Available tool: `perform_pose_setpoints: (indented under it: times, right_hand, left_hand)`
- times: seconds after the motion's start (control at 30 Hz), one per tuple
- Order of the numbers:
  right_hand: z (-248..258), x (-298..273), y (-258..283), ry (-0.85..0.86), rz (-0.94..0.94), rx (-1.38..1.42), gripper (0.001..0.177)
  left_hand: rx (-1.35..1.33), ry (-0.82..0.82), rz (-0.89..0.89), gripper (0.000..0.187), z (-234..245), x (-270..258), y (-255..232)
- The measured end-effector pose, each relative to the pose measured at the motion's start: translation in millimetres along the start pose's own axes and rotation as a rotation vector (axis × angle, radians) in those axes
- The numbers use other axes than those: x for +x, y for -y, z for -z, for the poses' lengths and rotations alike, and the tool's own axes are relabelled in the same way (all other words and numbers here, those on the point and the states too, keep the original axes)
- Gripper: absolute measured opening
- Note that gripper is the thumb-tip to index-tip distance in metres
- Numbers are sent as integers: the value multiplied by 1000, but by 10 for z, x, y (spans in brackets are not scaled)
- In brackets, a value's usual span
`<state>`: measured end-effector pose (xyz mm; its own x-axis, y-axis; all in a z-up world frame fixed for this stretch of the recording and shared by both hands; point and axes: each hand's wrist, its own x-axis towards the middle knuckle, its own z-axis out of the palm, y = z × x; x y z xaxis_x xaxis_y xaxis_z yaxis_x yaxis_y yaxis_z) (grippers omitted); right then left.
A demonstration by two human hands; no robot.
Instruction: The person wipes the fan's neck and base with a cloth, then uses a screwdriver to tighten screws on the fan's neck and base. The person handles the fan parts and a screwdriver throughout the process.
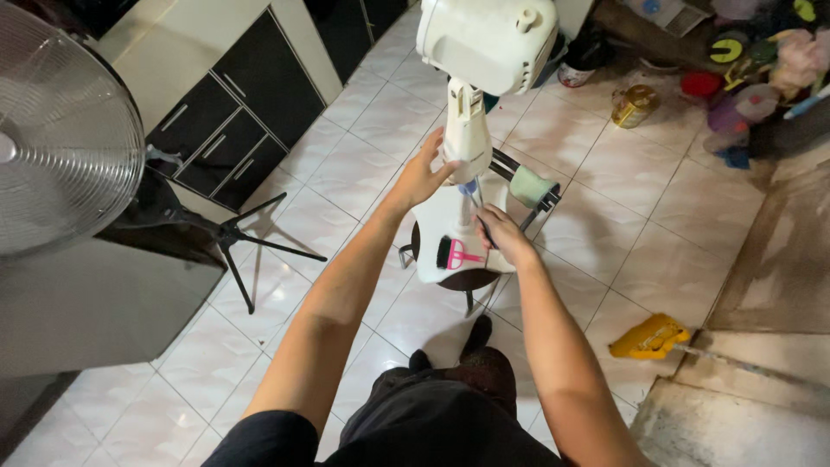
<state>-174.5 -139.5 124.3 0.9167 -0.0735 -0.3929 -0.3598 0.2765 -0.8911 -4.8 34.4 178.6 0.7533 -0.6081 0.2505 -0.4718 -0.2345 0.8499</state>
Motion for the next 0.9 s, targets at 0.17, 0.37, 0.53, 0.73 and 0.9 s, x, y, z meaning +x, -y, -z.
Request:
perform_pose_setpoints:
  times: [0.17,0.37,0.53,0.73,0.9]
  right_hand:
    - [-169,-443,-141,-216,51,355,25]
    - [-50,-622,126,-163,135,400,22]
    - [159,-575,554,-122,124,388,23]
    - [314,-210,970,-159,260,35,30]
    - [424,468,1092,-119,445,161,22]
  left_hand:
    - [-21,-230,2,84,-215,185,-421]
    - [-2,-125,176,75,-34,409,-548]
    - [-61,230,-32,70,398,646,-493]
    - [27,512,108,69,613,1000,-572]
    - [-234,-216,-238,94,-80,584,-735]
